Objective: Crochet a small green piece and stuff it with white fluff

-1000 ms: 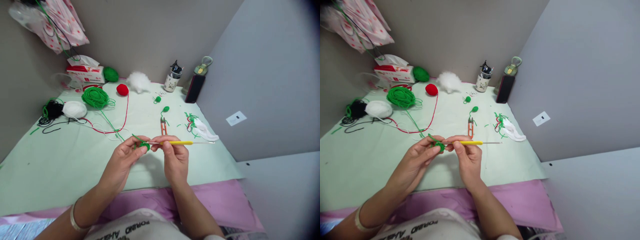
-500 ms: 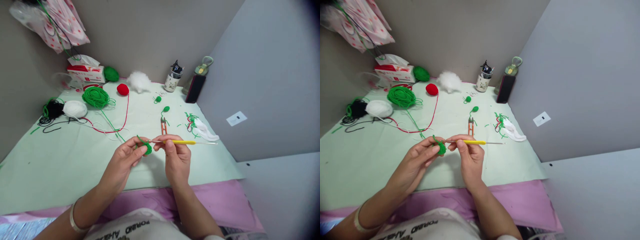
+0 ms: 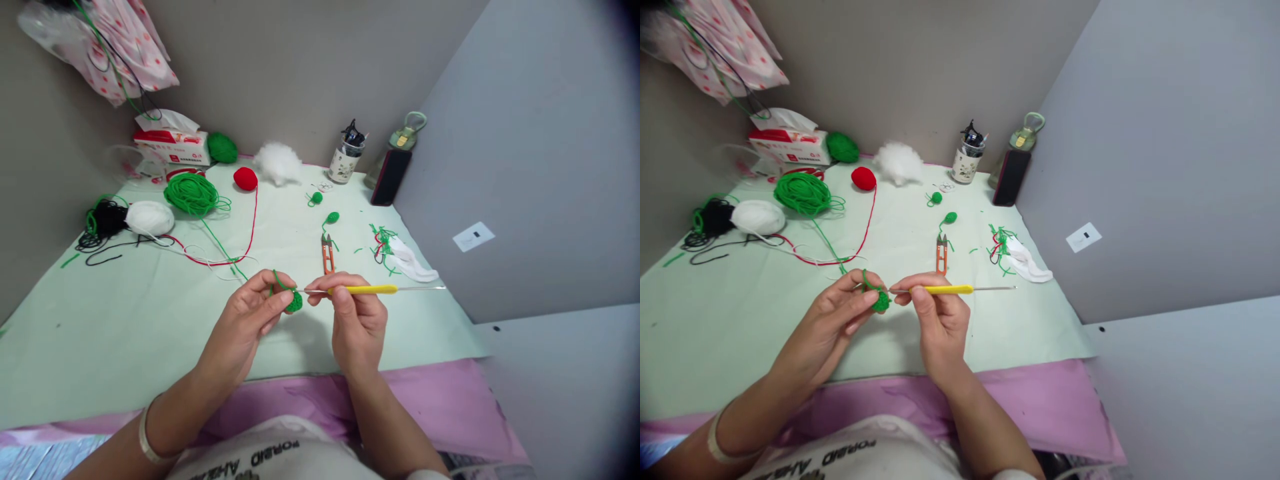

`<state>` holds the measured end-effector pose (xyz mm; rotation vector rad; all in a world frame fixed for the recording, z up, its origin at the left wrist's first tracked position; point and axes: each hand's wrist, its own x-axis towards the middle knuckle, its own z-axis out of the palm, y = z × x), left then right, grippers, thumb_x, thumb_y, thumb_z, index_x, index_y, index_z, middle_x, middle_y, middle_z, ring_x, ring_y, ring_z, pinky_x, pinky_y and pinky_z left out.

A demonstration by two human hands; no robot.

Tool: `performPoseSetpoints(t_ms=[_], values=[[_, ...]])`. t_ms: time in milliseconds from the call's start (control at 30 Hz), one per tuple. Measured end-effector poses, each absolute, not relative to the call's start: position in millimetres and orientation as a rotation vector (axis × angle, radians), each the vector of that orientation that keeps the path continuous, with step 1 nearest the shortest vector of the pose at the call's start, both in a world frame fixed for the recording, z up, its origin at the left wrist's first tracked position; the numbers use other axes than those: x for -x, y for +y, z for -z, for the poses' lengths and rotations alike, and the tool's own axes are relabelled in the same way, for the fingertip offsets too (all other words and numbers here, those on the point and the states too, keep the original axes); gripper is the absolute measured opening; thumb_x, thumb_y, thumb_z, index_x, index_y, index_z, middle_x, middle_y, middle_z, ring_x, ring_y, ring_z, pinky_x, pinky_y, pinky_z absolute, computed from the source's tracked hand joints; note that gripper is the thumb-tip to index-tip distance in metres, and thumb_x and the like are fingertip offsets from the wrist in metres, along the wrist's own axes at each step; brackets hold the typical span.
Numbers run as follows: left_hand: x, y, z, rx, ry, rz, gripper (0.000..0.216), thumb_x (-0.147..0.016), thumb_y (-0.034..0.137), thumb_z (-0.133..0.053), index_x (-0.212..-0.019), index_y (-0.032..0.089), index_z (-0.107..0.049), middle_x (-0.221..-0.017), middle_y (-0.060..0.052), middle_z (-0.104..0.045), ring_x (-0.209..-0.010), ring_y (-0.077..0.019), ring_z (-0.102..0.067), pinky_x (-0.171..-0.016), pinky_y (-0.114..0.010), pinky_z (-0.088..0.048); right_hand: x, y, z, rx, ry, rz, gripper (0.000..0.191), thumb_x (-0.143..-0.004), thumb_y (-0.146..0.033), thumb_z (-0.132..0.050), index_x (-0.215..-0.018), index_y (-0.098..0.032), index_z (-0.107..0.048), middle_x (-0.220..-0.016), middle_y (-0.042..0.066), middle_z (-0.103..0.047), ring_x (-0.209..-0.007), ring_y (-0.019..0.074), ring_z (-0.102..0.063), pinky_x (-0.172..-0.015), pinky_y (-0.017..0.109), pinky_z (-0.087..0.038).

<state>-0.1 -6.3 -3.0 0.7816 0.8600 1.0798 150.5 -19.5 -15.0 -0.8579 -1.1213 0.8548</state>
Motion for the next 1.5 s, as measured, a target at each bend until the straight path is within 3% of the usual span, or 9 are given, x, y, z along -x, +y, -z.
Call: performPoseSetpoints(t_ms=[400, 600, 733, 833, 967, 1167, 1367, 1500], values=[[0.3, -5.4, 2.6, -0.811, 0.902, -1.097, 0.011, -0.081, 0.029, -0.084, -0.084, 0.023, -0.075, -0.075, 0.003, -0.059, -0.062, -0.0096, -0.040, -0.053, -0.024, -0.027, -150.3, -21.0, 13.7, 0.886, -1.199, -0.765, 0.019, -0.102, -0.024, -0.058, -0.096, -0.025, -0.075, -0.088, 0.002, -0.074, -0.076, 0.0157, -0.069, -0.070, 0.033, -0.056], [3.7, -5.1, 8.7, -0.909, 0.889, -1.119, 0.007, -0.085, 0.027, -0.081, -0.084, 0.023, -0.075, -0.082, 0.002, -0.065, -0.081, -0.0133, -0.056, -0.075, -0.023, -0.043, -153.2, -21.7, 11.2, 0.916, -1.301, -0.741, 0.019, -0.101, -0.024, -0.057, -0.097, -0.024, -0.076, -0.089, 0.004, -0.074, -0.078, 0.0169, -0.068, -0.072, 0.034, -0.056], [5.6, -4.1, 10.0, -0.980, 0.888, -1.090, 0.009, -0.085, 0.030, -0.083, -0.089, 0.025, -0.076, -0.080, 0.003, -0.065, -0.079, -0.0125, -0.056, -0.074, -0.023, -0.043, -156.5, -18.4, 13.6, 0.861, -1.170, -0.949, 0.019, -0.101, -0.030, -0.060, -0.092, -0.023, -0.075, -0.087, 0.003, -0.074, -0.075, 0.0157, -0.067, -0.071, 0.032, -0.056], [5.4, -4.0, 7.7, -0.945, 0.894, -1.071, 0.034, -0.081, 0.028, -0.086, -0.113, 0.029, -0.075, -0.081, 0.003, -0.066, -0.080, -0.0132, -0.059, -0.077, -0.024, -0.045, -157.0, -15.6, 16.2, 0.802, -1.051, -1.086, 0.019, -0.100, -0.033, -0.061, -0.091, -0.022, -0.074, -0.085, 0.002, -0.073, -0.072, 0.0139, -0.067, -0.070, 0.030, -0.056], [5.1, -3.5, 3.3, -0.885, 0.896, -1.051, 0.075, -0.077, 0.021, -0.087, -0.145, 0.033, -0.056, -0.077, 0.006, -0.066, -0.078, -0.0132, -0.061, -0.080, -0.025, -0.047, -155.2, -15.0, 16.6, 0.781, -0.999, -1.123, 0.019, -0.099, -0.034, -0.063, -0.090, -0.022, -0.074, -0.084, 0.002, -0.074, -0.071, 0.0140, -0.067, -0.069, 0.030, -0.056], [5.9, -1.0, 2.4, -0.856, 0.875, -1.030, 0.095, -0.073, 0.013, -0.086, -0.156, 0.031, -0.044, -0.073, 0.007, -0.066, -0.073, -0.0125, -0.061, -0.078, -0.025, -0.047, -151.5, -16.4, 17.6, 0.764, -1.066, -1.069, 0.018, -0.100, -0.030, -0.062, -0.093, -0.024, -0.076, -0.088, 0.002, -0.074, -0.075, 0.0134, -0.066, -0.069, 0.028, -0.053], [4.2, -2.4, -0.1, -0.832, 0.865, -1.034, 0.092, -0.077, 0.021, -0.086, -0.157, 0.029, -0.042, -0.082, 0.005, -0.069, -0.083, -0.0152, -0.065, -0.087, -0.028, -0.048, -149.0, -14.8, 20.1, 0.818, -1.104, -1.004, 0.017, -0.099, -0.033, -0.064, -0.094, -0.025, -0.078, -0.090, 0.003, -0.077, -0.082, 0.0161, -0.068, -0.070, 0.029, -0.052], [13.0, 1.1, -6.7, -0.886, 0.939, -1.047, 0.067, -0.084, 0.039, -0.081, -0.146, 0.027, -0.057, -0.097, -0.001, -0.070, -0.077, -0.0150, -0.060, -0.072, -0.026, -0.045, -153.3, -7.5, 11.8, 0.818, -0.879, -1.137, 0.021, -0.093, -0.044, -0.071, -0.086, -0.023, -0.074, -0.085, 0.002, -0.075, -0.081, 0.0167, -0.069, -0.078, 0.032, -0.057]])
